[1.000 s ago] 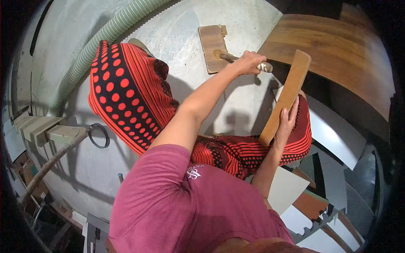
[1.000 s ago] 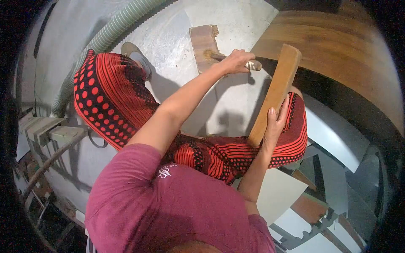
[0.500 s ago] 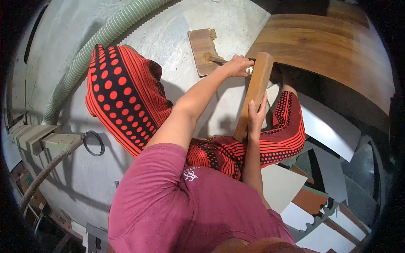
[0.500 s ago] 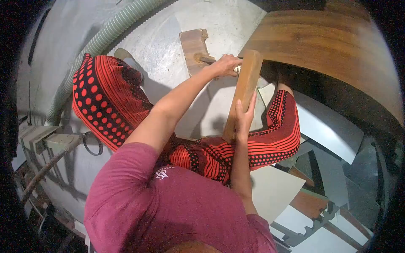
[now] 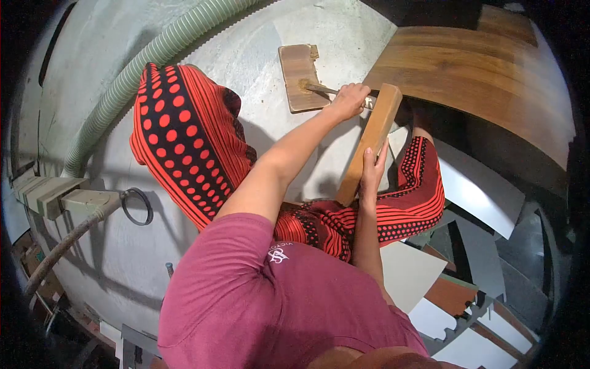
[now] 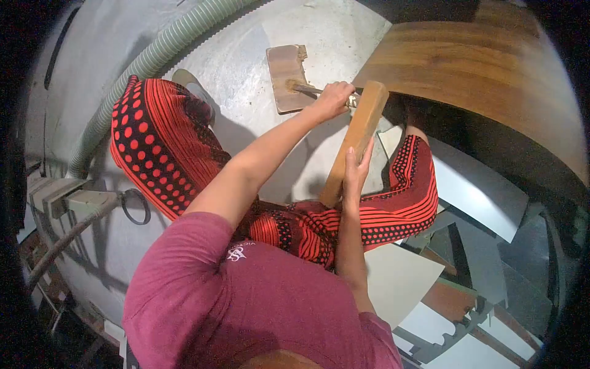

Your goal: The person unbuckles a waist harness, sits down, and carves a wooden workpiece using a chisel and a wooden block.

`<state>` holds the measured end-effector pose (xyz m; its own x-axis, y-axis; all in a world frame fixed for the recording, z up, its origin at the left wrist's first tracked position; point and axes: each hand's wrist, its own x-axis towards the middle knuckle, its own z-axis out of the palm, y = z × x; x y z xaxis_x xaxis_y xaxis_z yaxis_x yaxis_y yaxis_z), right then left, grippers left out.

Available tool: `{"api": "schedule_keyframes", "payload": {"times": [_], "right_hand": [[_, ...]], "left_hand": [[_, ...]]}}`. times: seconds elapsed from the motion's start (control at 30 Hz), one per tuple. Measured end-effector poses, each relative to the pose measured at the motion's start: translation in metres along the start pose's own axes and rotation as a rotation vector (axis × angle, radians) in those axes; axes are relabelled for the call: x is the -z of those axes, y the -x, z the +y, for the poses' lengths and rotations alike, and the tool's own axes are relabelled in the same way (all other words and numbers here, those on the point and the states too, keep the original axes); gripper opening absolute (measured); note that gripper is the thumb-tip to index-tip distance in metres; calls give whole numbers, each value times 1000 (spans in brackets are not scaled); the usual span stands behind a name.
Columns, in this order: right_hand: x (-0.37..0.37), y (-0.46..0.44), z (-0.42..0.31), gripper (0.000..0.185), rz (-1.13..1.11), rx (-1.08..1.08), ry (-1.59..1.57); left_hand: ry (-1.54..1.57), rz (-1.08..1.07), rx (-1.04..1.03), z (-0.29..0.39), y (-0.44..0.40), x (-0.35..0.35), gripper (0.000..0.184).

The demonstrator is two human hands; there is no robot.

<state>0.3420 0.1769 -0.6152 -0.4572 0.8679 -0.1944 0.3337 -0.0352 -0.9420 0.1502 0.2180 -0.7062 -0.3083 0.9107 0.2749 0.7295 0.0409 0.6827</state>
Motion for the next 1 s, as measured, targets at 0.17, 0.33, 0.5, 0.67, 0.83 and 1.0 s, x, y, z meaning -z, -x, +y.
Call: {"api": "schedule_keyframes", "payload": {"times": [0.17,0.33,0.5,0.67,0.83,1.0], "right_hand": [[4,2,7,66,81,40,-57],[6,5,-6,70,146,67,-85],[7,8,-7,70,150,86,-18],[4,9,-13,71,129,67,-53],[0,10,-11,68,165,113,78],[-8,2,-2,71,144,153,21]], "left_hand": [[51,284,7,7,1,6,36],[121,214,-93,23,-12,11,43],[104,255,-42,20,-12,10,34],[84,298,27,6,-10,6,37],[83,229,57,1,-11,8,43],[45,261,23,-1,-15,2,41]]}}
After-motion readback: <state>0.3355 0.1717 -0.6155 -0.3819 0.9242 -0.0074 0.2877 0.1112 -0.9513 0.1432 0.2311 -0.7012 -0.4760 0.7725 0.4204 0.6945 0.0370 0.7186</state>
